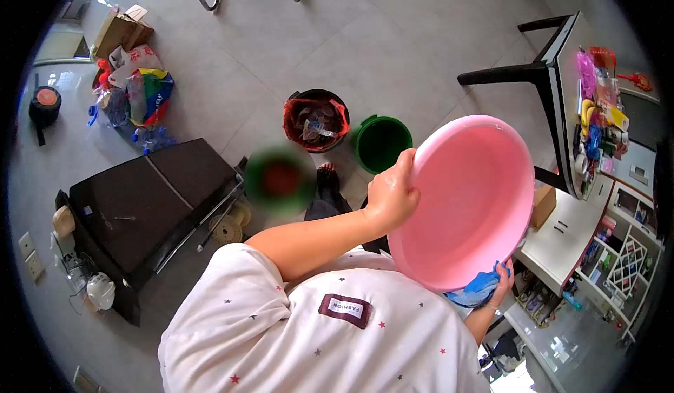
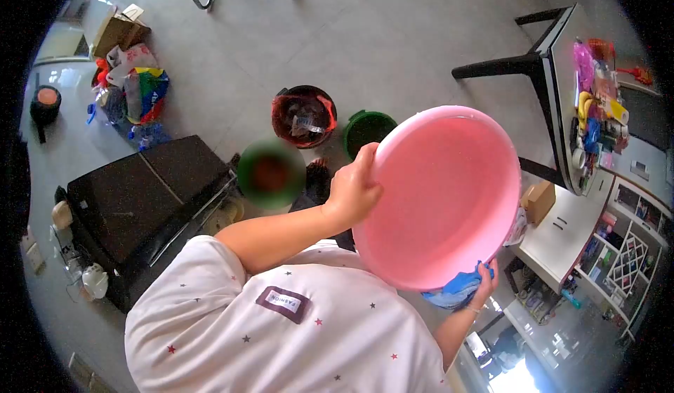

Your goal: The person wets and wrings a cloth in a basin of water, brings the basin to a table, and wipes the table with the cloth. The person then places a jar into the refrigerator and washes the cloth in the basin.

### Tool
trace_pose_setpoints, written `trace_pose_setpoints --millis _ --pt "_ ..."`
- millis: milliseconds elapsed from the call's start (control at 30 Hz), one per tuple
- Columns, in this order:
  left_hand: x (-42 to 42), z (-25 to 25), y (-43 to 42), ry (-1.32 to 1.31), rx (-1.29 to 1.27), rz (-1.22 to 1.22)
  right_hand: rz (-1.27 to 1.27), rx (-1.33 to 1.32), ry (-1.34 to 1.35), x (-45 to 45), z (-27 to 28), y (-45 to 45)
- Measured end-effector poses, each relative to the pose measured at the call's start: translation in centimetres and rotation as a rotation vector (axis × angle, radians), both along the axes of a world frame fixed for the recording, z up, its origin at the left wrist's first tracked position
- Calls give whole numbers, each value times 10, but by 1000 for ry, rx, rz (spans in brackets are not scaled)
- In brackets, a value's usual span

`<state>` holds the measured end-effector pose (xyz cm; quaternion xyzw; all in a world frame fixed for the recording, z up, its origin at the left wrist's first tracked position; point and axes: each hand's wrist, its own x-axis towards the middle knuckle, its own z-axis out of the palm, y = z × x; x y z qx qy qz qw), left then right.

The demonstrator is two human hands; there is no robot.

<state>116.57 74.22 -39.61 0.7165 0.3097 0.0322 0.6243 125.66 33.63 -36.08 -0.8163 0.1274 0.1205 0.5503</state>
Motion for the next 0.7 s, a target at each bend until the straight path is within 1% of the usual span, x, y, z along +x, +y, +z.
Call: trace_pose_setpoints --millis 67,133,167,200,233,300,333,367,400,433,500,533,567,600,633,667,700 --pt "12 -1 6 17 30 47 43 -53 -12 21 0 5" --pt "23 -10 4 -24 76 83 36 -114 1 39 -6 8" --pt "29 -6 7 -9 81 88 21 -144 -5 55 -5 10" --pt "36 -22 3 -71 37 111 38 -129 -1 65 5 29" --pt "42 -13 3 -77 90 120 51 -113 -1 73 15 49" --pt "55 -33 2 -150 155 170 31 -42 -44 98 5 50" --pt "64 -50 -4 -190 114 239 41 -17 -28 115 -2 50" --pt "76 -6 2 -151 127 223 56 9 -6 133 -6 50" --pt "85 -15 0 -124 160 249 111 36 -7 152 -2 61" --pt "98 -22 -4 -132 40 326 174 65 -5 172 1 70" --pt "120 -42 -8 -211 65 362 243 255 -11 217 -15 70" --pt "131 -45 -11 -237 -9 415 305 254 -12 243 -20 70" --pt "148 -38 -18 -266 -84 472 378 191 -53 269 -24 71" --pt "163 -30 -26 -249 -79 494 384 226 -34 296 -31 70" --pt "174 -46 -28 -231 -164 557 396 261 -4 323 -35 73" --pt "192 -33 -40 -263 -173 597 512 274 -17 347 -21 80" --pt "214 -16 -49 -301 -171 632 503 331 11 373 -17 84"
